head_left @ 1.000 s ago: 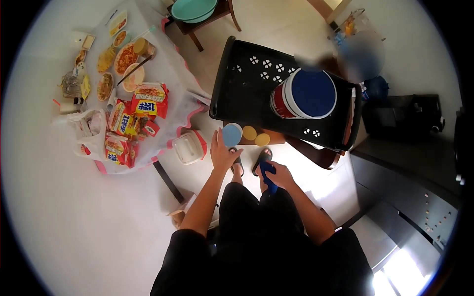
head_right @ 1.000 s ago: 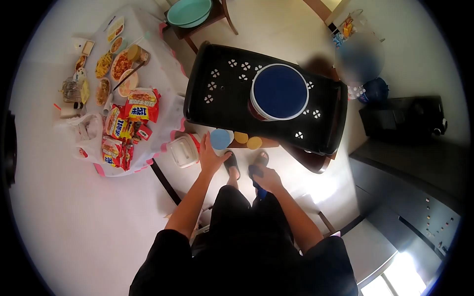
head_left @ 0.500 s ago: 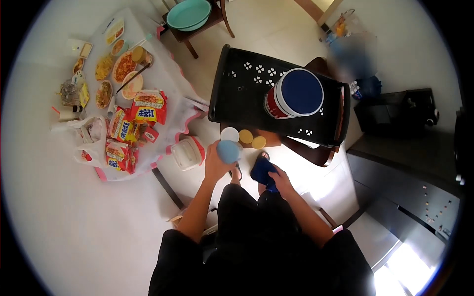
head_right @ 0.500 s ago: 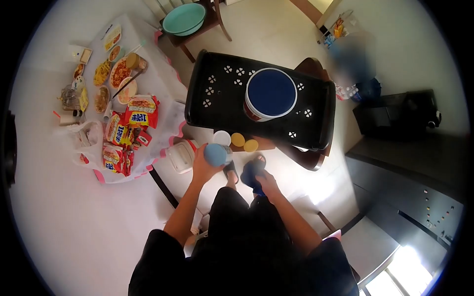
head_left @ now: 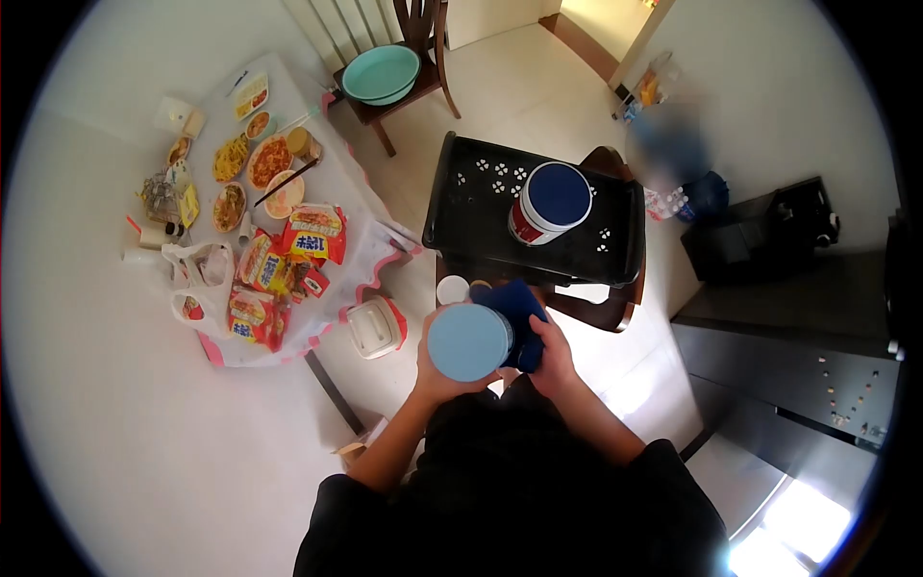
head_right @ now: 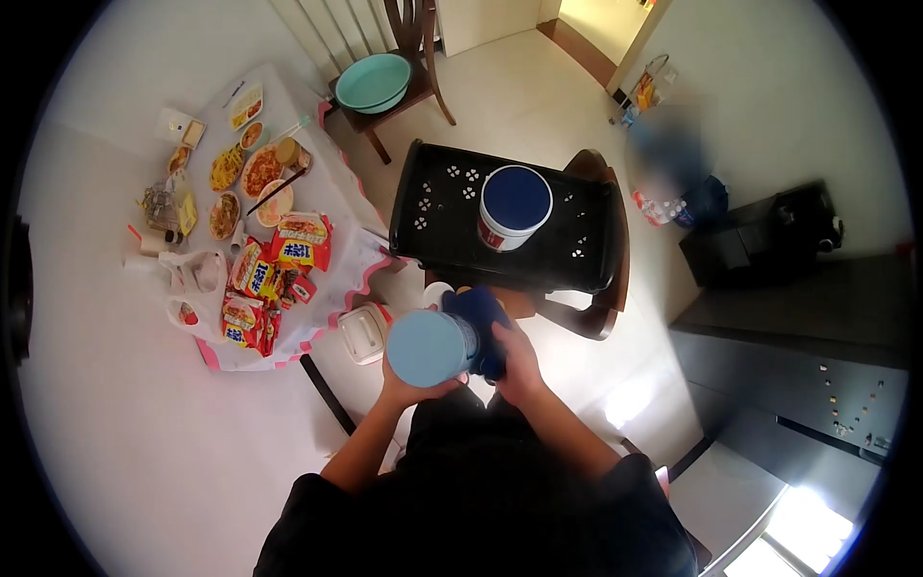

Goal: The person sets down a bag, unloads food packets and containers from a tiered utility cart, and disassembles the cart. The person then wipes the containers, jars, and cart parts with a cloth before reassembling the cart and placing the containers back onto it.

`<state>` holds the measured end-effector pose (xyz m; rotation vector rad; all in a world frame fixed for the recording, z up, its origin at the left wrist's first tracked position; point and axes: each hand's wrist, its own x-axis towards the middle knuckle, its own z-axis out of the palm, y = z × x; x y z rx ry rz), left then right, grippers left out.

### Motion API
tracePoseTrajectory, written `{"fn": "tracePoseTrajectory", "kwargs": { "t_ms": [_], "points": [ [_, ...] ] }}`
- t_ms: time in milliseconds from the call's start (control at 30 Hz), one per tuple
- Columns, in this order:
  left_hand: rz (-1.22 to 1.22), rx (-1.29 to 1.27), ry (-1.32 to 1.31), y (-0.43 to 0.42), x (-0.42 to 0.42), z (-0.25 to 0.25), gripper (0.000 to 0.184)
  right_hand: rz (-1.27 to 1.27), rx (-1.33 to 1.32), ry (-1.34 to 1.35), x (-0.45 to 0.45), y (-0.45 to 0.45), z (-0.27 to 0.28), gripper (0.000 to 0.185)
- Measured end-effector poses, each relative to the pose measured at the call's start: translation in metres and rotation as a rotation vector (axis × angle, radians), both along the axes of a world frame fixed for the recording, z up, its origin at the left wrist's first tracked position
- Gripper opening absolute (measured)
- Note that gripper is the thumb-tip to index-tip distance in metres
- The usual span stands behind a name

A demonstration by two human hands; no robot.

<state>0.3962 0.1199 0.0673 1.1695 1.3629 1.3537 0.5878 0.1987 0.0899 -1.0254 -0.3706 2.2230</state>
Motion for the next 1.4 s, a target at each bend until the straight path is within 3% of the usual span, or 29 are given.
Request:
{"fn": "tracePoseTrajectory", "kwargs": {
  "t_ms": [67,167,300,333,467,533,700,800,900,1033,1167,1233,1300,1333,1400],
  "points": [
    [0.024,0.02,0.033,0.003,-0.003,0.009,0.113,-0.011,0.189,-0.042,0.0,-0.006,0.018,0.065],
    [0.068,0.095,0.138,0.032,-0.007,0.061,0.108,-0.128,0.771,-0.198,0.004,-0.018,0.033,0.062],
    [0.077,0.089,0.218,0.053,-0.007,0.081,0.095,0.223,1.826,-0.822,0.005,0.008,0.092,0.069],
    [0.08,0.088,0.285,0.055,-0.006,0.082,0.094,0.349,1.889,-0.96,-0.005,0.009,0.11,0.074],
    [0.103,0.13,0.418,0.06,-0.004,0.094,0.095,0.438,1.784,-0.997,-0.023,0.04,0.144,0.069],
    [0.125,0.14,0.523,0.055,-0.005,0.114,0.096,0.438,1.7,-0.819,-0.023,0.059,0.145,0.067],
    [0.119,0.114,0.41,0.058,-0.015,0.135,0.099,0.299,1.734,-0.681,-0.009,0.046,0.139,0.06],
    [0.131,0.121,0.522,0.059,-0.02,0.127,0.098,0.382,1.828,-0.684,-0.008,0.025,0.146,0.059],
    [0.074,0.286,0.45,0.056,-0.016,0.114,0.099,0.408,1.865,-0.678,-0.022,0.031,0.167,0.056],
    [0.089,0.202,0.482,0.049,-0.012,0.15,0.098,0.376,1.865,-0.687,-0.023,0.06,0.177,0.057],
    [0.052,0.108,0.285,0.052,-0.022,0.141,0.1,0.28,1.825,-0.709,-0.01,0.046,0.158,0.055],
    [0.079,0.091,0.308,0.05,-0.02,0.129,0.091,0.301,1.865,-0.592,-0.009,0.032,0.155,0.046],
    [0.097,0.065,0.345,0.05,-0.015,0.114,0.085,0.353,1.996,-0.579,-0.017,0.022,0.162,0.051],
    [0.079,0.119,0.255,0.048,-0.009,0.11,0.08,0.38,2.008,-0.627,-0.023,0.021,0.17,0.055],
    [0.068,0.219,0.355,0.042,-0.003,0.115,0.079,0.399,1.967,-0.652,-0.03,0.028,0.178,0.056]
  ]
}}
